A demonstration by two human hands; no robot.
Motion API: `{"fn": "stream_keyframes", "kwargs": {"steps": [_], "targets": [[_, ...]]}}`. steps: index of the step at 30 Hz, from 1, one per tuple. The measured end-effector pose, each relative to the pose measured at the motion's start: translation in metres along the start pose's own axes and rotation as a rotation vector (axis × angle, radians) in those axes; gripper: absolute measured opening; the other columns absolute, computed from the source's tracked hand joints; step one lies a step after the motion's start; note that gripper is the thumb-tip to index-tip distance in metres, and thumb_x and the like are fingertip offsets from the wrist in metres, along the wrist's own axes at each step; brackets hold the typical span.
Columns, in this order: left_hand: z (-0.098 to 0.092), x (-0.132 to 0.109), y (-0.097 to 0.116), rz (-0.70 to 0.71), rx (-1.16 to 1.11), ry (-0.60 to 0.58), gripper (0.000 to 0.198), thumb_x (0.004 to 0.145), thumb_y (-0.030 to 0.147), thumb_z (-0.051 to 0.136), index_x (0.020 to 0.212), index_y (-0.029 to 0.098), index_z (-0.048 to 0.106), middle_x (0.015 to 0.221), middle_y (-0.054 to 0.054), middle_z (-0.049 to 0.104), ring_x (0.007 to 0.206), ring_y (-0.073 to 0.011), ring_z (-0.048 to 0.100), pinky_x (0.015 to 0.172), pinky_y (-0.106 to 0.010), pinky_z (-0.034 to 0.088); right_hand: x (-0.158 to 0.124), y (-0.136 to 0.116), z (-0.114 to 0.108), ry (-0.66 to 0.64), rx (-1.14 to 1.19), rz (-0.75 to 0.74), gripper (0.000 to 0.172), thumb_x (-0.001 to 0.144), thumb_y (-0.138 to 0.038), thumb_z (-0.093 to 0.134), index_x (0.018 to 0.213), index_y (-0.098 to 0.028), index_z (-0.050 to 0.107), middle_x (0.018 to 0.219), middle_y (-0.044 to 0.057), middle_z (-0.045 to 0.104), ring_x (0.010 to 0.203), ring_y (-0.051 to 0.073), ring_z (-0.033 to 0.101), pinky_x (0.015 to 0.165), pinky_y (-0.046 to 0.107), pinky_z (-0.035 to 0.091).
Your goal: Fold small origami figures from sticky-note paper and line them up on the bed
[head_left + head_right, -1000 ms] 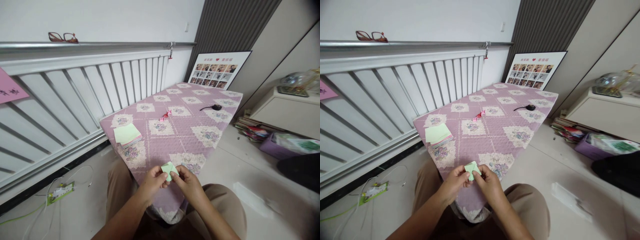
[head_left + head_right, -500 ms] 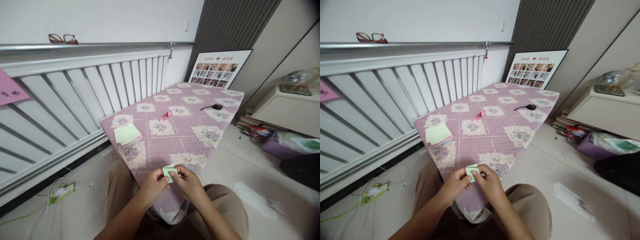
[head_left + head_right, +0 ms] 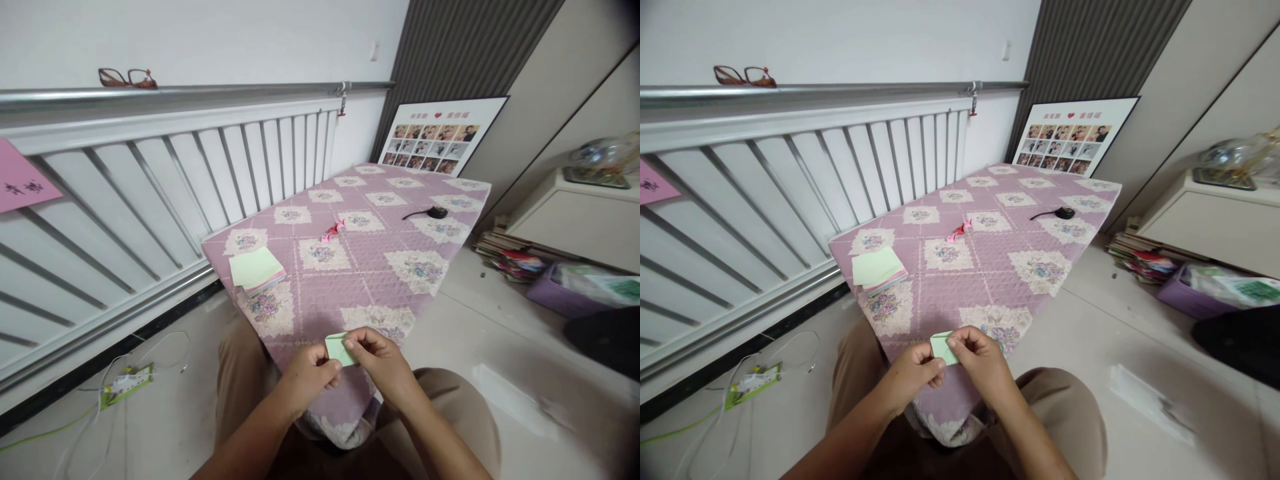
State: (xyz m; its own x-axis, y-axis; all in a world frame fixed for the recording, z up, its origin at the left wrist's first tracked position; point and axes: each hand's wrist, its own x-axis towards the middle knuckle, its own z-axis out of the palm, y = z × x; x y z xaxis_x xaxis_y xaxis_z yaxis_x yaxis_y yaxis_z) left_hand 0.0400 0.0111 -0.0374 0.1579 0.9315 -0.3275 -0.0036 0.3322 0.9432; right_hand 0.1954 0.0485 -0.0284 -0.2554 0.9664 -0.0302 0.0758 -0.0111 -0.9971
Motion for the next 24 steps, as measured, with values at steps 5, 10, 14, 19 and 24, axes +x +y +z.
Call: {"fn": "stream_keyframes", "kwargs": {"steps": [5,10,14,19,24], "targets": [[-0.008,0.002,-0.001,0.167,0.027,0.016,0.021,0.074,0.019,0.058,0.095,0.015,0.058,0.086,-0.002,0.062,0.076,-0.0135,0.056,0.070,-0.025,0.043,-0.002,-0.002,0.002,0.040,-0.049,-0.051,0.024,0.074,-0.042,0.068,0.071,-0.019,0.064,0.067,0.000,0.060,0.064,0.013,0.051,0.060,0.025,0.041],[-0.014,0.003,0.008,0.221,0.038,0.144,0.013,0.079,0.025,0.057,0.088,0.016,0.059,0.084,-0.002,0.061,0.079,-0.0136,0.054,0.074,-0.025,0.041,-0.005,-0.004,0.003,0.060,-0.076,-0.088,0.021,0.075,-0.040,0.068,0.071,-0.020,0.063,0.066,-0.001,0.059,0.062,0.013,0.050,0.058,0.025,0.040],[-0.013,0.002,0.014,0.188,0.025,0.153,0.013,0.078,0.027,0.056,0.084,0.016,0.061,0.075,0.000,0.059,0.071,-0.0123,0.051,0.068,-0.024,0.039,-0.007,-0.006,0.003,0.043,-0.054,-0.141,0.019,0.076,-0.037,0.068,0.070,-0.021,0.063,0.082,0.002,0.065,0.075,0.015,0.057,0.066,0.026,0.045],[-0.009,0.001,0.014,0.164,-0.079,0.167,0.014,0.076,0.030,0.058,0.079,0.016,0.060,0.071,0.001,0.056,0.065,-0.0112,0.049,0.064,-0.023,0.038,-0.008,-0.006,0.004,0.046,-0.025,-0.093,0.020,0.076,-0.040,0.068,0.072,-0.021,0.063,0.077,0.002,0.065,0.068,0.014,0.056,0.062,0.025,0.044],[-0.008,0.003,0.012,0.172,-0.114,0.175,0.014,0.075,0.030,0.059,0.078,0.016,0.060,0.067,0.002,0.056,0.063,-0.0108,0.049,0.063,-0.023,0.039,-0.006,-0.007,0.006,0.088,-0.004,-0.036,0.025,0.073,-0.044,0.069,0.071,-0.020,0.062,0.070,0.000,0.062,0.063,0.013,0.052,0.058,0.024,0.042]]}}
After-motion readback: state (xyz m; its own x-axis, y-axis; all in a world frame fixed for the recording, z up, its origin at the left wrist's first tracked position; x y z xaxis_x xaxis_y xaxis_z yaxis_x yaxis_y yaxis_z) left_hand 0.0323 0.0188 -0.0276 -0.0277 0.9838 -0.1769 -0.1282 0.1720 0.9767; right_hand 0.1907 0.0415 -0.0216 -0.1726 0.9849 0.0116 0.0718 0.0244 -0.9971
